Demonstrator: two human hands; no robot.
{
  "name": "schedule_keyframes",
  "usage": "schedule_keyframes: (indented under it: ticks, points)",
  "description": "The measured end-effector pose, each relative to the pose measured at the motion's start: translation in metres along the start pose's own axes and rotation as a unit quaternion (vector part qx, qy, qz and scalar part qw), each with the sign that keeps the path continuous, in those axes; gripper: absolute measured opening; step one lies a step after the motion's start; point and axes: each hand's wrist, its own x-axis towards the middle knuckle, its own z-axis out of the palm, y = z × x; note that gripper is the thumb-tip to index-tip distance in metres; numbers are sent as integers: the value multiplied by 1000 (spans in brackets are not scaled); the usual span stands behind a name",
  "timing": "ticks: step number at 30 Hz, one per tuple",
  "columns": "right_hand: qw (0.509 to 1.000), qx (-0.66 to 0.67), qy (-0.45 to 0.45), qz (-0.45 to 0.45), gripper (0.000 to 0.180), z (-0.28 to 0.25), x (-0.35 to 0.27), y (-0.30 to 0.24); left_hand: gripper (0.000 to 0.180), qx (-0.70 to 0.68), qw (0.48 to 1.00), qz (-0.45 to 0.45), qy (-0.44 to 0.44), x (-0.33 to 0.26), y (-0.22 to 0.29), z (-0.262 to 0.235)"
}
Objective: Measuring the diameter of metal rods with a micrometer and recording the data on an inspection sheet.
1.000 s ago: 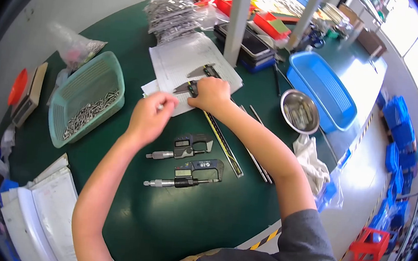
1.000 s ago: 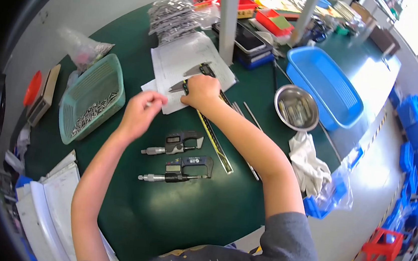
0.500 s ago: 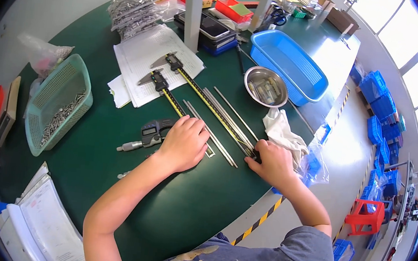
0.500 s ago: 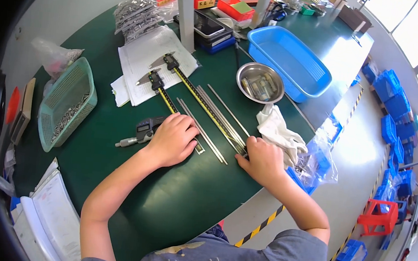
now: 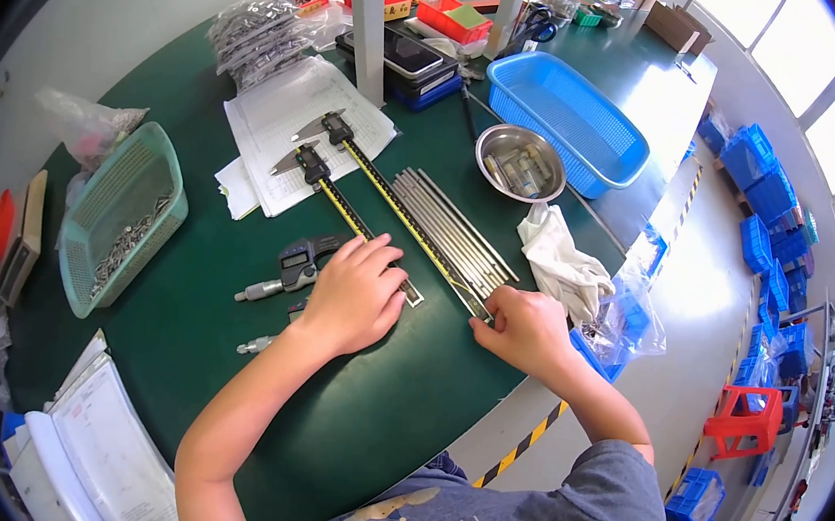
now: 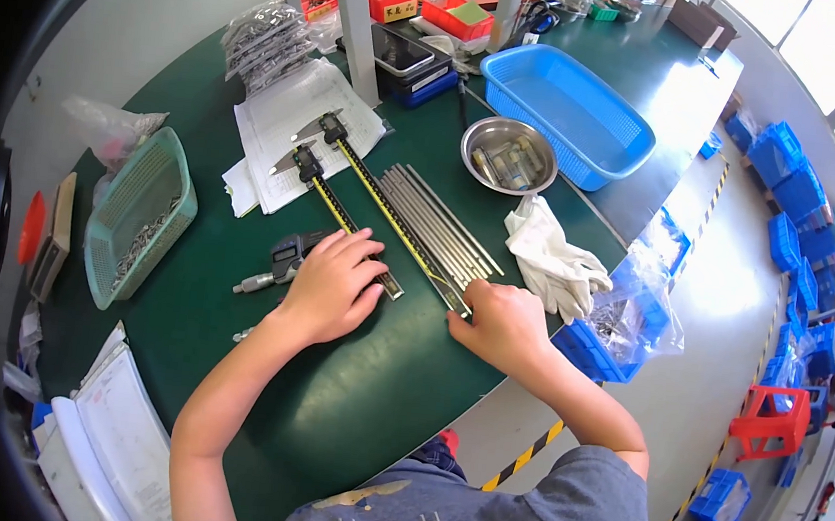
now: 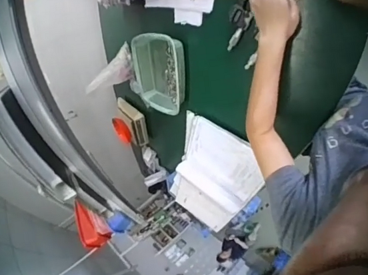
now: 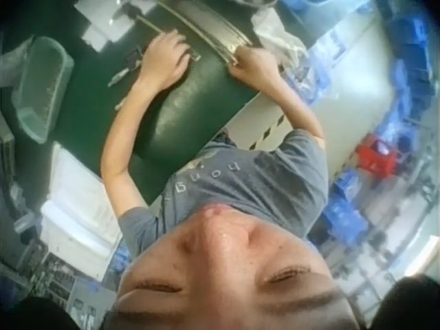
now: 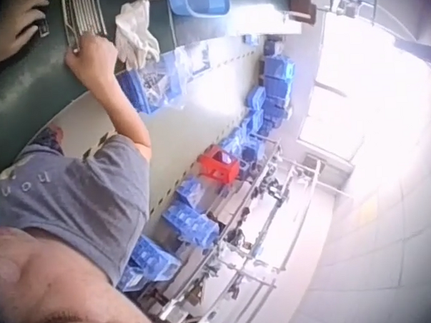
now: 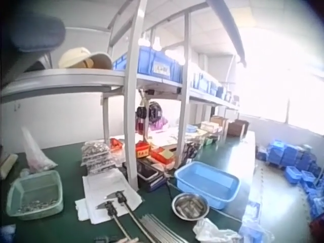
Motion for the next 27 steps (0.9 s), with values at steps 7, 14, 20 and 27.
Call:
schedule_keyframes:
  ticks: [7, 14, 20, 27]
  points:
    - [994, -64, 26, -79, 24, 26, -9, -1, 29, -10, 999, 1, 33, -19, 2, -7]
    - [977, -93, 150, -117, 45, 29, 49, 10, 28, -62, 997, 5, 55, -32, 22, -8]
    - [981, -80, 124, -126, 53, 57, 75, 18, 27, -97, 993, -32, 51, -63, 26, -22]
    - [971, -81, 207, -87, 50, 74, 121, 21, 24, -124, 989, -39, 64, -89, 25, -14]
